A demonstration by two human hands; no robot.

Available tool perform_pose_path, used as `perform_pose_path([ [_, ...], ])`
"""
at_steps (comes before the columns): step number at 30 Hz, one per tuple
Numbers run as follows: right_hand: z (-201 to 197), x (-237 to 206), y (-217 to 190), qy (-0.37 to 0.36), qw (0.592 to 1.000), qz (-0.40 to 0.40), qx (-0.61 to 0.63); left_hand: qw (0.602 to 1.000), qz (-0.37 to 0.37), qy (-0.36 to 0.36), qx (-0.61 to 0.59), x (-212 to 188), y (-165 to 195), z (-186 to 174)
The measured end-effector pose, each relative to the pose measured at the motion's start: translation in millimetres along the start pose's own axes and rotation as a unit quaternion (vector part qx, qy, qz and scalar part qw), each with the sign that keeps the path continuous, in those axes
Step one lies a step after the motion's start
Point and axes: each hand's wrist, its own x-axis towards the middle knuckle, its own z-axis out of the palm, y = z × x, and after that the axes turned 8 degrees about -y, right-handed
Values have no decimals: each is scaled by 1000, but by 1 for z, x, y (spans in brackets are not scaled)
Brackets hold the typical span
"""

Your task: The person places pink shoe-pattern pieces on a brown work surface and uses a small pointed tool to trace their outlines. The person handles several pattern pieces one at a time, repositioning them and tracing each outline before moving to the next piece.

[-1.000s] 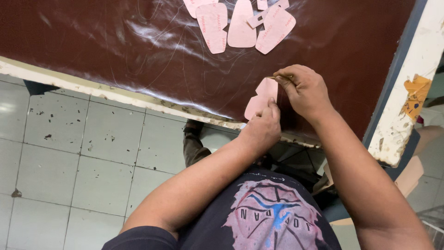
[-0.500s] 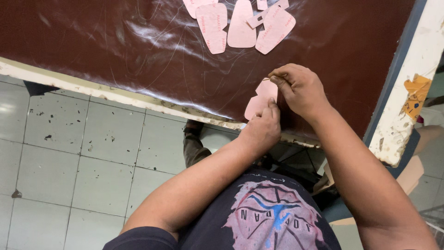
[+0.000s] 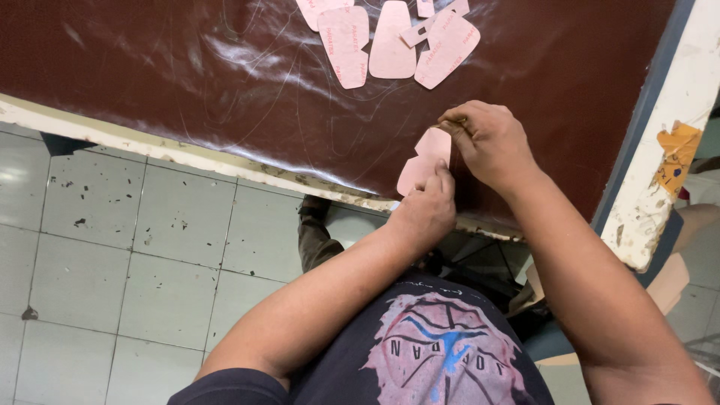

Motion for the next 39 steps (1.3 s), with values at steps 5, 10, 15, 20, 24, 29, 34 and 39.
perform_pose_path([
  [5, 0, -4, 4, -4, 1000, 11, 4, 1000, -15, 23, -5, 0, 0, -4],
  [10, -2, -13, 8, 12, 999, -3, -41, 999, -1, 26, 21, -1, -3, -6],
  [15, 1, -27, 10, 35, 997, 3, -64, 999, 3, 24, 33, -3, -5, -10],
  [20, 9, -50, 8, 51, 998, 10, -33, 999, 11, 8, 34, -2, -9, -15],
  [24, 12, -81, 12, 51, 973, 136, 178, 1000, 14, 11, -20, -9, -17, -17],
  [29, 22, -126, 20, 141, 861, 265, 410, 992, -5, 67, -103, -35, -47, -22],
  [34, 32, -157, 22, 149, 796, 309, 499, 991, -94, 32, -93, -71, -101, -32],
  [39, 35, -153, 13, 157, 806, 258, 509, 965, -186, 78, -170, -86, -120, -33],
])
